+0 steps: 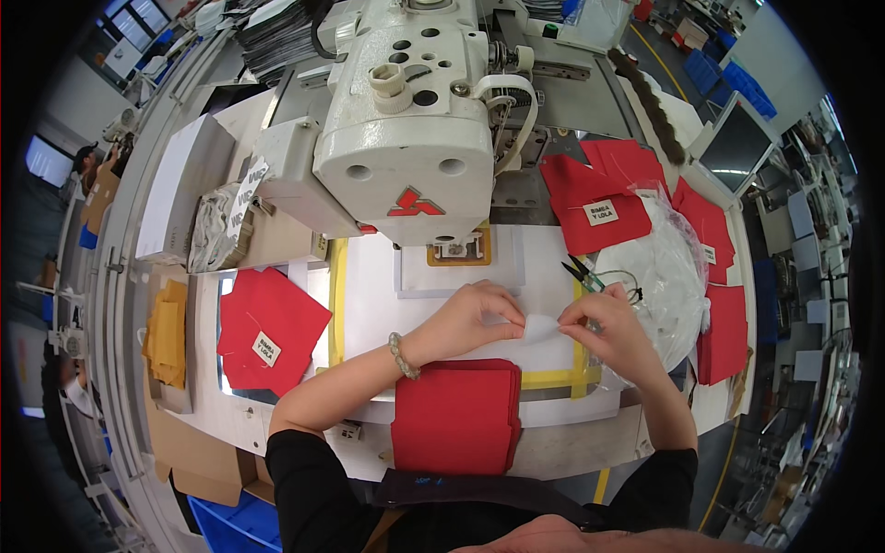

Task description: The person aligns labels onto fabric pieces, feeds them into a sewing machine to stitch the labels in place, trims excess thread with snips, and stacks the finished pieces.

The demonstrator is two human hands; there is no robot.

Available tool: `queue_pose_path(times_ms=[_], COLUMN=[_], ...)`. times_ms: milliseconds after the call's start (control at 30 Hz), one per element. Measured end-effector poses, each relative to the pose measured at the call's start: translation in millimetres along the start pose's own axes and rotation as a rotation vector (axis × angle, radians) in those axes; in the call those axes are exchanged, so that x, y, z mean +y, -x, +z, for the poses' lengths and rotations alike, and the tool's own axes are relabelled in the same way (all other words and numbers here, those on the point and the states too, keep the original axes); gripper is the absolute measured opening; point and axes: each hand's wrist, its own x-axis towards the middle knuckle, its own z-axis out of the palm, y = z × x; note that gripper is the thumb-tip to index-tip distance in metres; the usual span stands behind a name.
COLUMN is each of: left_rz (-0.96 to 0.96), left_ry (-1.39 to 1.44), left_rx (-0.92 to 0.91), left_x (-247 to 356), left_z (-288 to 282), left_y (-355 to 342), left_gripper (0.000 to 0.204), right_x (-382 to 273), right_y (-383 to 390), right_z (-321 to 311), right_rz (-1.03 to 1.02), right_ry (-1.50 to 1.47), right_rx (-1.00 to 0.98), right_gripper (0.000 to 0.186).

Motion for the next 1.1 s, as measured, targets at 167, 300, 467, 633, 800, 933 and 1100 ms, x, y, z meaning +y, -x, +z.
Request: queue_pose_path(times_ms=[167,300,467,633,800,933,1100], left_rz=[-0.123,-0.215,-0.217,-0.283,-0.277,0.126,0.542], left_ry=[0.287,0.455,0.477,0.151,0.192,-0.177,-0.973], left_rx=[-0.038,-0.068,-0.07,-0.003,0.149,0.182,0.013], left_x=[-4,-5,-3,10,4,1,-12], left_z=[-1,-2,-5,-15,-26,-37,-54], left_y=[2,3,5,6,17,20,30], left_gripper=[0.012,0.015,0.013,0.007,0.005,0.008,0.02], right_x=[2,4,0,6,21,18,15], right_y=[-1,-2,-4,-2,-2,-17,-40], right_z=[5,6,8,3,-1,16,50], right_rz=[-0.034,-0.051,-0.063,-0.067,-0.044,-0.066,-0.469], right_ry=[-0.021,-0.064,-0.103,-0.079,0.161,0.129,0.361], right_rx=[0.015,0.018,0.028,0.064,0.046,0.119,0.1], right_gripper=[0.008,0.007,0.007,0.008,0.012,0.021,0.036])
